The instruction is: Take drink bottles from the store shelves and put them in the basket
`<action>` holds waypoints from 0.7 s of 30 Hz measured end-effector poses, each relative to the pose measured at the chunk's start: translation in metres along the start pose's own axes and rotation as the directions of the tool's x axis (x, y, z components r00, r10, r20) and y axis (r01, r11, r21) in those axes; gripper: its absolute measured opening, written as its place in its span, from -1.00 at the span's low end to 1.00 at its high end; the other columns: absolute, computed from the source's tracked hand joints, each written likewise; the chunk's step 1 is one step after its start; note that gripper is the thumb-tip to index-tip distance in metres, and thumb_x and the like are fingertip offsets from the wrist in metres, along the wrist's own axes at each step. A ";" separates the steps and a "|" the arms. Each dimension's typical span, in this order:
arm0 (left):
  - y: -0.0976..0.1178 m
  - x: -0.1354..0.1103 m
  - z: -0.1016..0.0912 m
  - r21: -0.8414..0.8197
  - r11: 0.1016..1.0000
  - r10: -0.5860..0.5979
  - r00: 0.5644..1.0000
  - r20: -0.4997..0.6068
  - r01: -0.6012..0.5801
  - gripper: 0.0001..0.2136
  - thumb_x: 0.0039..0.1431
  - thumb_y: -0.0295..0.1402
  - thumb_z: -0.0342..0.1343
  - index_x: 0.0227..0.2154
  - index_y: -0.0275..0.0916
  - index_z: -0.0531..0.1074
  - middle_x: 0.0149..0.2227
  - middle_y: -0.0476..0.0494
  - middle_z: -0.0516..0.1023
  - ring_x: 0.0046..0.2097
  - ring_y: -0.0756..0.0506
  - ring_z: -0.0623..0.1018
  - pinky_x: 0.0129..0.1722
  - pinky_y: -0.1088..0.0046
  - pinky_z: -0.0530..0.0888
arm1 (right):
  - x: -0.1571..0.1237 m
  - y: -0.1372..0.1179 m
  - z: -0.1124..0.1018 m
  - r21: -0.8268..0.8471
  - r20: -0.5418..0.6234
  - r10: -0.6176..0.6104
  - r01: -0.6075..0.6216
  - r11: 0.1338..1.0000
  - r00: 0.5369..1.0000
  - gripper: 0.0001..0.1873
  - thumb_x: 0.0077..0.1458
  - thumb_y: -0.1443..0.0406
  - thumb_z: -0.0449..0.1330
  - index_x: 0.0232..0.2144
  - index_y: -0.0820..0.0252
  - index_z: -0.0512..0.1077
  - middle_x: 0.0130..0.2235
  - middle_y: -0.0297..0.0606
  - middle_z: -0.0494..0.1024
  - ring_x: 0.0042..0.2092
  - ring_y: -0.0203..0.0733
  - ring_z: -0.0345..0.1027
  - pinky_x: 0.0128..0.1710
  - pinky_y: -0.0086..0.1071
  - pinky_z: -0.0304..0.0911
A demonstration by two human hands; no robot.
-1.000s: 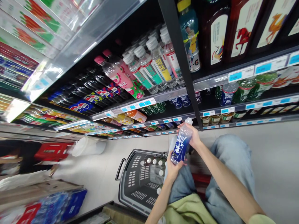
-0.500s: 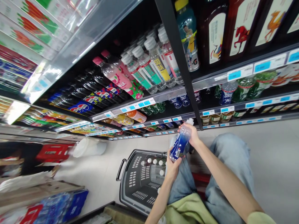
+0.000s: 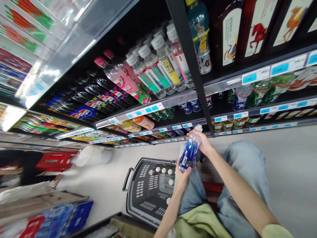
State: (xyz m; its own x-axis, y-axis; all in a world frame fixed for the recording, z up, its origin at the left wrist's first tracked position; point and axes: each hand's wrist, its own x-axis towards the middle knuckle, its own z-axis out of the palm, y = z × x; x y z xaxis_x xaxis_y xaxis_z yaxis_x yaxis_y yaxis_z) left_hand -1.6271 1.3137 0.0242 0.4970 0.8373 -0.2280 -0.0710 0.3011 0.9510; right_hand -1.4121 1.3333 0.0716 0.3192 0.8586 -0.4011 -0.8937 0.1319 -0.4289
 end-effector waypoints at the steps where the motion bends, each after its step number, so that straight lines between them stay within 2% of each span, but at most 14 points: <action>1: -0.001 0.001 -0.002 -0.035 0.999 -0.016 1.000 0.026 0.017 -0.20 -0.12 0.04 0.52 0.12 -0.20 0.35 -0.10 -0.27 0.68 -0.13 -0.32 0.72 -0.11 0.09 0.68 | -0.001 0.000 0.001 0.000 0.032 -0.009 0.009 1.000 0.999 -0.83 0.09 0.23 0.40 -0.32 0.18 0.53 -0.25 -0.18 0.71 -0.28 -0.03 0.65 -0.26 -0.21 0.60; 3: -0.003 0.002 -0.007 -0.088 0.994 -0.053 0.996 0.070 0.059 -0.24 -0.12 0.14 0.48 0.05 -0.22 0.41 -0.19 -0.27 0.70 -0.18 -0.34 0.73 -0.16 0.07 0.68 | -0.004 0.001 0.001 -0.005 0.094 -0.027 0.027 1.000 0.995 -0.79 0.05 0.19 0.43 -0.33 0.17 0.54 -0.22 -0.17 0.71 -0.24 0.00 0.66 -0.20 -0.16 0.60; 6: -0.002 0.002 -0.016 -0.113 0.986 -0.107 0.984 0.139 0.124 -0.27 -0.14 0.23 0.43 -0.06 -0.24 0.48 -0.24 -0.29 0.70 -0.18 -0.37 0.73 -0.17 0.02 0.68 | -0.007 0.002 0.001 -0.008 0.175 -0.056 0.058 0.998 0.983 -0.72 -0.03 0.14 0.48 -0.36 0.17 0.55 -0.24 -0.19 0.70 -0.22 0.01 0.65 -0.17 -0.15 0.59; 11: 0.004 0.004 -0.022 -0.110 0.978 -0.153 0.968 0.200 0.177 -0.23 -0.16 0.27 0.41 -0.05 -0.24 0.50 -0.20 -0.33 0.71 -0.14 -0.39 0.72 -0.16 -0.02 0.67 | -0.009 0.005 0.001 0.016 0.219 -0.095 0.094 0.995 0.971 -0.68 -0.08 0.09 0.51 -0.40 0.16 0.56 -0.32 -0.26 0.64 -0.28 -0.06 0.61 -0.18 -0.19 0.56; 14: 0.006 0.004 -0.017 -0.155 0.972 -0.147 0.973 0.178 0.175 -0.24 -0.11 0.23 0.42 0.01 -0.23 0.46 -0.13 -0.33 0.70 -0.04 -0.40 0.71 -0.06 -0.04 0.65 | -0.006 0.006 0.001 0.022 0.169 -0.099 0.097 0.995 0.981 -0.69 -0.09 0.12 0.50 -0.42 0.17 0.54 -0.34 -0.27 0.63 -0.30 -0.08 0.59 -0.22 -0.21 0.56; 17: 0.006 0.002 -0.007 -0.174 0.980 -0.086 0.993 0.080 0.098 -0.25 -0.06 0.09 0.47 0.12 -0.16 0.38 0.01 -0.28 0.65 0.02 -0.33 0.68 0.05 0.01 0.61 | 0.000 0.005 0.000 0.008 0.064 -0.073 0.073 0.997 0.995 -0.72 -0.11 0.18 0.50 -0.43 0.17 0.53 -0.36 -0.25 0.64 -0.33 -0.07 0.60 -0.26 -0.22 0.58; 19: 0.007 0.000 0.000 -0.102 0.994 -0.029 1.000 0.011 0.030 -0.17 -0.12 0.00 0.53 0.18 -0.13 0.31 0.07 -0.26 0.61 0.00 -0.27 0.68 0.08 0.06 0.60 | 0.005 0.005 -0.002 -0.005 -0.022 -0.048 0.048 0.999 0.999 -0.74 -0.08 0.20 0.49 -0.43 0.17 0.51 -0.37 -0.23 0.65 -0.36 -0.08 0.60 -0.31 -0.23 0.58; 21: 0.007 -0.003 0.005 0.053 0.999 0.012 0.998 -0.056 -0.009 -0.11 -0.17 -0.04 0.56 0.21 -0.13 0.26 0.10 -0.26 0.58 -0.02 -0.23 0.68 0.12 0.10 0.57 | 0.009 0.005 -0.004 -0.013 -0.081 -0.021 0.020 1.000 0.996 -0.77 -0.03 0.22 0.46 -0.42 0.17 0.50 -0.37 -0.21 0.66 -0.38 -0.09 0.60 -0.36 -0.25 0.57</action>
State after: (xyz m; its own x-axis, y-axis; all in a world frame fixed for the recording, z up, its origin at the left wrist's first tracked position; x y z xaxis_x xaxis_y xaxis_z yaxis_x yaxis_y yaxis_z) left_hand -1.6247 1.3114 0.0325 0.4473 0.8650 -0.2274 -0.0296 0.2685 0.9628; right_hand -1.4130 1.3399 0.0627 0.3629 0.8124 -0.4564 -0.8829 0.1431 -0.4472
